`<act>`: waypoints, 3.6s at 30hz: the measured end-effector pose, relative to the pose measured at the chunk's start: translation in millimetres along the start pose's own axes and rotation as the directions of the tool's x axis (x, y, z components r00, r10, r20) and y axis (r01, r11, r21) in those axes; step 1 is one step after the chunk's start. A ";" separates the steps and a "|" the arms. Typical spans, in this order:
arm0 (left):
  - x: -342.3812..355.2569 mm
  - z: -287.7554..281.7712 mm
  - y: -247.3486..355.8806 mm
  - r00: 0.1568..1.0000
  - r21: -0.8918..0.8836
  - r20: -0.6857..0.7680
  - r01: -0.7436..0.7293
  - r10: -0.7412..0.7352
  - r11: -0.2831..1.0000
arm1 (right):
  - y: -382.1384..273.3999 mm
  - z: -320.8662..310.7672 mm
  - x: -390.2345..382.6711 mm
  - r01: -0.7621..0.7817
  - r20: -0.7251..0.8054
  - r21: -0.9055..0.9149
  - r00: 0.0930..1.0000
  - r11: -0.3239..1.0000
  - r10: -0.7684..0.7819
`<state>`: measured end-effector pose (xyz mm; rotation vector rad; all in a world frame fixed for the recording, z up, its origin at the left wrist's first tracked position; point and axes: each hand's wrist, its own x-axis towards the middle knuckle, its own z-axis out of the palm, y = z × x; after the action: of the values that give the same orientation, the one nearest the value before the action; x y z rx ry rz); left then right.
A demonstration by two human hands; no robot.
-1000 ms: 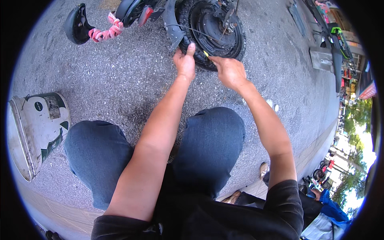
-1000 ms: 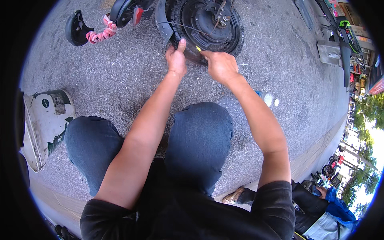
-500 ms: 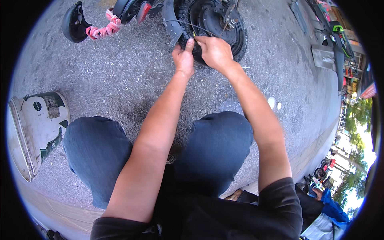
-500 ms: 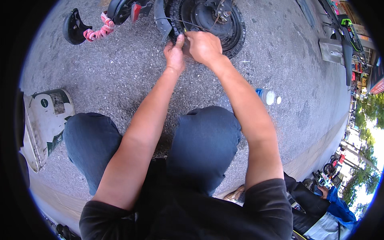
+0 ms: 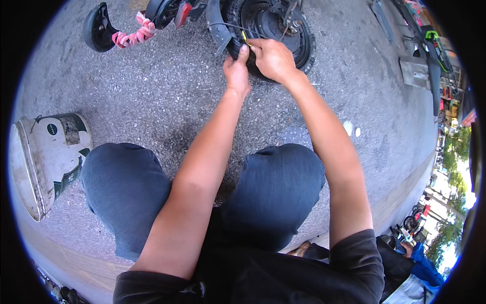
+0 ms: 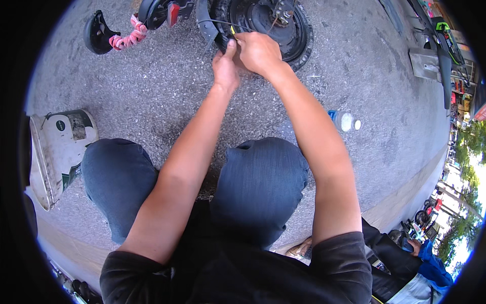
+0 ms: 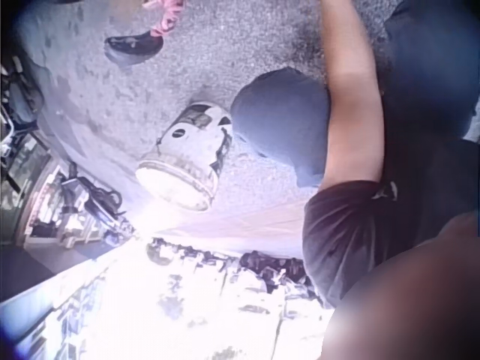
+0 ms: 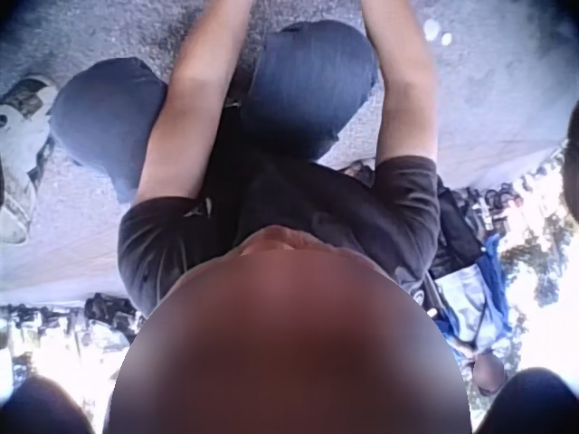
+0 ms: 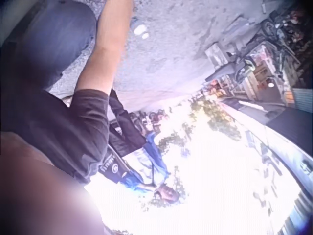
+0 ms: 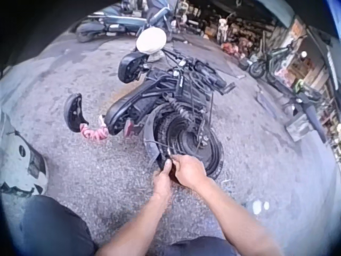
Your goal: The person applies liquid from a bottle to a scooter tire, inserts a yellow tube into the tire, and uses an air compressor to inflate it. The person handles the tire, bottle, tube, and air hose while sitting on the ground.
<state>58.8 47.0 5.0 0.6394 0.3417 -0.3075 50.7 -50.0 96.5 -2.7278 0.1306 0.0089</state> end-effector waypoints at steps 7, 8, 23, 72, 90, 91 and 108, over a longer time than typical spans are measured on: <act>20.7 6.6 9.6 0.995 -0.027 -0.092 -0.031 0.028 0.999 | -21.2 -31.7 -41.2 -0.178 0.215 -0.271 0.947 0.946 0.239; 19.3 5.4 8.6 0.995 -0.027 -0.090 -0.051 0.049 0.998 | -23.5 -29.8 -38.7 -0.115 0.130 -0.203 0.981 0.973 0.143; 21.1 -10.3 1.6 1.000 -0.016 -0.007 -0.003 0.003 1.000 | -12.3 -27.0 -21.5 0.033 0.060 -0.075 0.998 0.997 -0.028; 6.7 -14.4 -11.7 1.000 0.032 0.019 -0.014 0.013 0.999 | -35.0 -27.8 -6.2 0.042 -0.020 -0.098 0.999 0.994 -0.044; -4.8 -14.2 -21.3 0.999 0.123 0.035 0.035 -0.039 0.992 | -11.9 -7.6 -8.0 -0.007 0.028 -0.171 1.000 0.985 0.012; -5.1 -15.0 -21.5 0.998 0.066 0.055 0.000 -0.003 0.998 | -9.8 -7.8 -8.2 0.047 -0.040 -0.144 0.998 0.988 -0.053; -7.5 -13.1 -19.4 0.997 0.084 0.082 -0.017 0.010 0.996 | -12.6 -9.6 -11.9 0.049 0.125 -0.413 0.992 0.909 0.004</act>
<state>41.9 41.7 -12.0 0.7098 0.2468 -0.3351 39.9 -41.2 110.6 -3.1454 0.0667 0.2241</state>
